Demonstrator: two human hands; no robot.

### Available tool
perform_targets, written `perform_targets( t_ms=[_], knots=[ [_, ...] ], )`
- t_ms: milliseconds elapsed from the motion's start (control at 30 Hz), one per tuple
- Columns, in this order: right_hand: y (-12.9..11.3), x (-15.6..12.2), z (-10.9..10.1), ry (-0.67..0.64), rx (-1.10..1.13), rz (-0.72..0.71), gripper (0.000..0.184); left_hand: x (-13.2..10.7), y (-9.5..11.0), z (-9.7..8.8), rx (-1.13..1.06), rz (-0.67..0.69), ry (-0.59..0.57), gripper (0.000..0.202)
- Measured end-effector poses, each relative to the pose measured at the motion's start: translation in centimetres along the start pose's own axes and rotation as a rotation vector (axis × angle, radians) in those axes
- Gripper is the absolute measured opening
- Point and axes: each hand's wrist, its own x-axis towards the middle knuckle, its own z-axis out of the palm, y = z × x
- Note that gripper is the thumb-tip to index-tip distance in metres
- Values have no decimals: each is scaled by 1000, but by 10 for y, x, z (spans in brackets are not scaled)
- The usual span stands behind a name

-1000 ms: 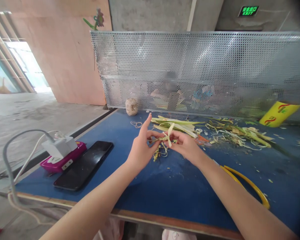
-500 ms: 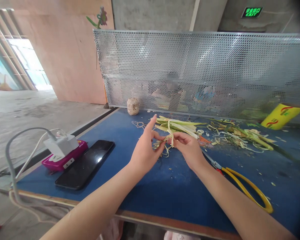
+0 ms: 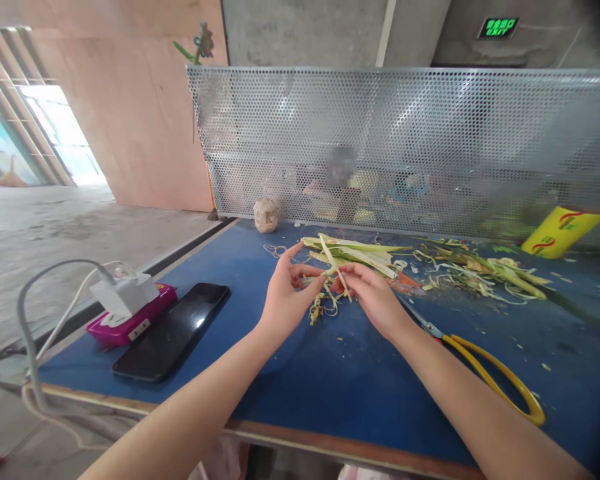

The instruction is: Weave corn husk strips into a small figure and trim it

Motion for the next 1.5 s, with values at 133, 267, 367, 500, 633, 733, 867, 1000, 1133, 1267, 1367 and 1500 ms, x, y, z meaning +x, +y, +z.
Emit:
perform_targets(
  t_ms=[133, 267, 367, 500, 633, 733, 867, 1000, 1133, 1267, 1367, 1500],
  knots=[
    [-1, -1, 3, -41, 21, 14, 25, 2, -4, 0, 63, -32, -37, 59],
    [-2, -2, 1, -33, -115, -83, 38, 4, -7, -1, -30, -104, -84, 57],
    [-5, -1, -3, 38, -309, -183, 24, 4, -8, -1, -111, -142, -136, 59],
    [-8, 2, -10, 22, -410, -169, 25, 2, -10, 0, -148, -181, -219, 67],
    [-7, 5, -15, -59, -402, 27, 36, 2, -14, 0, -200, -207, -262, 82],
    [-2, 7, -16, -64, -280, 116, 33, 2, -14, 0, -230, -232, -281, 90],
    [0, 6, -15, -75, -66, 269, 30, 2, -11, 1, -255, -266, -341, 95],
    [-4, 4, -14, -88, 90, 352, 24, 1, -11, 1, -199, -277, -366, 96],
    [-5, 3, -14, -169, 147, 332, 25, 1, -12, 0, -135, -274, -377, 95],
    [-3, 5, -14, -168, -4, 170, 23, 1, -11, -1, -129, -260, -395, 93],
    [-3, 6, -15, -177, -146, 38, 20, 0, -9, 0, -172, -255, -371, 94],
    [-5, 7, -16, -167, -232, -41, 18, 1, -9, -1, -177, -266, -348, 95]
  ],
)
